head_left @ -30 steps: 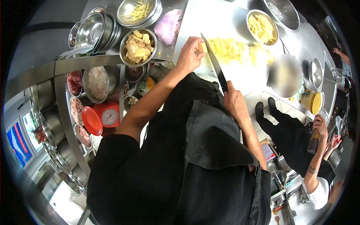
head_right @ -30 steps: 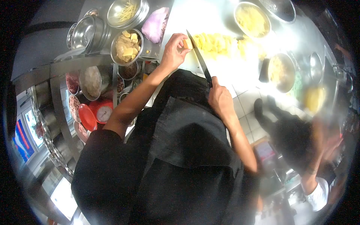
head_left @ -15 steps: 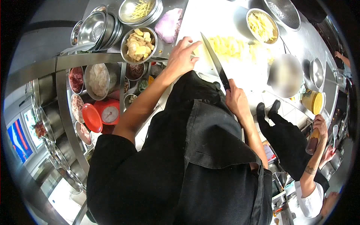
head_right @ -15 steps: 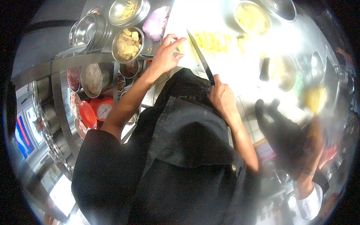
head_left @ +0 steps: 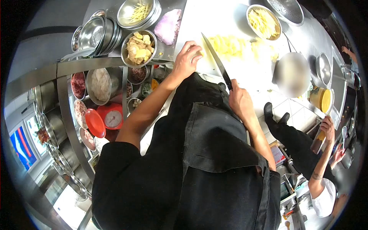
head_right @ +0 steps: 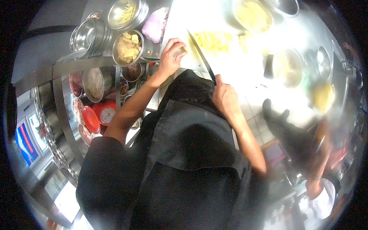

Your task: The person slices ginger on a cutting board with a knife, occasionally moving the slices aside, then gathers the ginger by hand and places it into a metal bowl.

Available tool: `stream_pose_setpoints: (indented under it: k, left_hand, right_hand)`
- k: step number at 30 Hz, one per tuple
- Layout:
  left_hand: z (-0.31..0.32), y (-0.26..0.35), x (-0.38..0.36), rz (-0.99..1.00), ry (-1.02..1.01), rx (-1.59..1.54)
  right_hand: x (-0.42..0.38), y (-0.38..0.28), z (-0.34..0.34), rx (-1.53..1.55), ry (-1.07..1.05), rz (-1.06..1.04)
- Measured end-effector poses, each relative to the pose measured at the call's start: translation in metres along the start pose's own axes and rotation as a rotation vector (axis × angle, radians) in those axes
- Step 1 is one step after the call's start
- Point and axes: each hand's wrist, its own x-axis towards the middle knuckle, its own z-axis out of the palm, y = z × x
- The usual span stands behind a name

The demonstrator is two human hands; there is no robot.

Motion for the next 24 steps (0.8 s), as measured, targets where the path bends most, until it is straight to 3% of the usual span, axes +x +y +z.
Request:
stream_pose_setpoints:
  k: [6,9,11,24]
  left_hand:
    - [0.015,0.003,0.014,0.032,-0.020,-0.012]
    - [0.014,0.001,0.016,0.082,-0.013,0.004]
    - [0.016,-0.001,0.019,0.079,-0.018,0.018]
    - [0.025,-0.003,0.019,0.082,0.049,0.003]
  right_hand:
    - [0.001,-0.003,0.003,0.018,-0.029,0.056]
    - [0.000,-0.008,0.005,-0.078,0.049,-0.026]
    - [-0.001,-0.017,-0.003,-0.064,-0.031,0.085]
    - [-0.023,-0.032,-0.029,-0.115,-0.113,0.130]
